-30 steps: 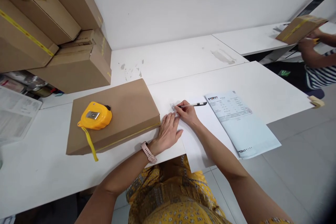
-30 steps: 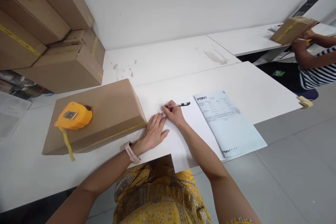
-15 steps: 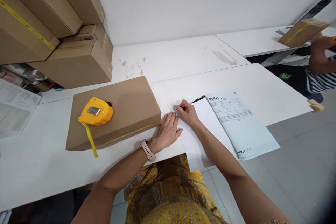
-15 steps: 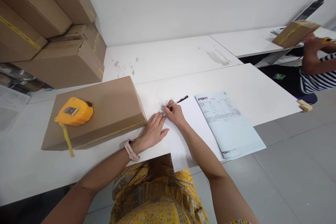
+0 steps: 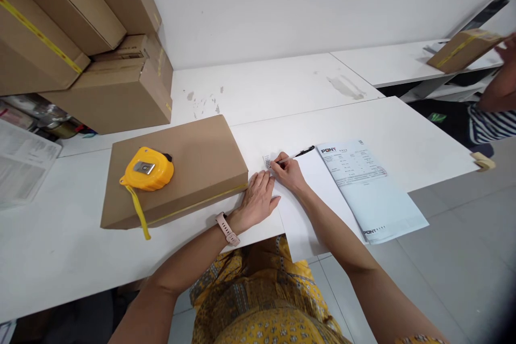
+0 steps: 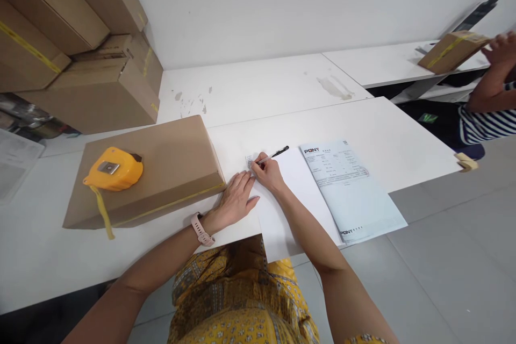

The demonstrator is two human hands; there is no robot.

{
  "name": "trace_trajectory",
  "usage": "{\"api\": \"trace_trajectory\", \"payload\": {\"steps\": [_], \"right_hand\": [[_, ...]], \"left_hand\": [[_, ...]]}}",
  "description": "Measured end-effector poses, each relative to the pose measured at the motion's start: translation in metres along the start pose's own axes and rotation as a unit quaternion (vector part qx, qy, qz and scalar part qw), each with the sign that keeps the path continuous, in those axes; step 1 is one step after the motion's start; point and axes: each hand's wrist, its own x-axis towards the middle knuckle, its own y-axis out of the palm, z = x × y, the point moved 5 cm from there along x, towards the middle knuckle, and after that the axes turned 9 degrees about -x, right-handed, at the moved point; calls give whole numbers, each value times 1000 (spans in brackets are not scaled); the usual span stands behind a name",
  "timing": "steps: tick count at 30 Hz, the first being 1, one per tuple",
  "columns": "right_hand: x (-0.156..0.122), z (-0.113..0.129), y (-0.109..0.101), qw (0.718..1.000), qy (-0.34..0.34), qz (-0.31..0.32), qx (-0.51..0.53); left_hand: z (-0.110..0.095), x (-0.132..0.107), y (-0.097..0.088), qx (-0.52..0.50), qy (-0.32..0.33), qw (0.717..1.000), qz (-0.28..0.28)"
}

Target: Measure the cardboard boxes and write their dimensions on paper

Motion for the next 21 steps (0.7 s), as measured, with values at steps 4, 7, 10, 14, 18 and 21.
{"api": "trace_trajectory", "payload": {"steps": [4, 7, 10, 14, 18, 21], "right_hand": [[0, 1, 1, 1000, -4, -1, -4], [0, 1, 0, 1000, -6, -3, -7], [0, 1, 0, 1000, -4, -1, -8], [0, 2, -1, 1000, -5, -4, -8], [-1, 4, -2, 1000, -1, -12, -12], [-1, 5, -3, 1000, -3, -19, -10]], "left_hand": [[0, 0, 1, 1, -1, 1000, -1], [1, 0, 1, -4, 0, 1000, -2], [1, 0, 1, -10, -1, 1000, -8], [1, 0, 2, -13, -4, 1000, -4], [1, 0, 2, -10, -3, 1000, 1], [1, 0, 1, -8, 0, 1000, 0]]}}
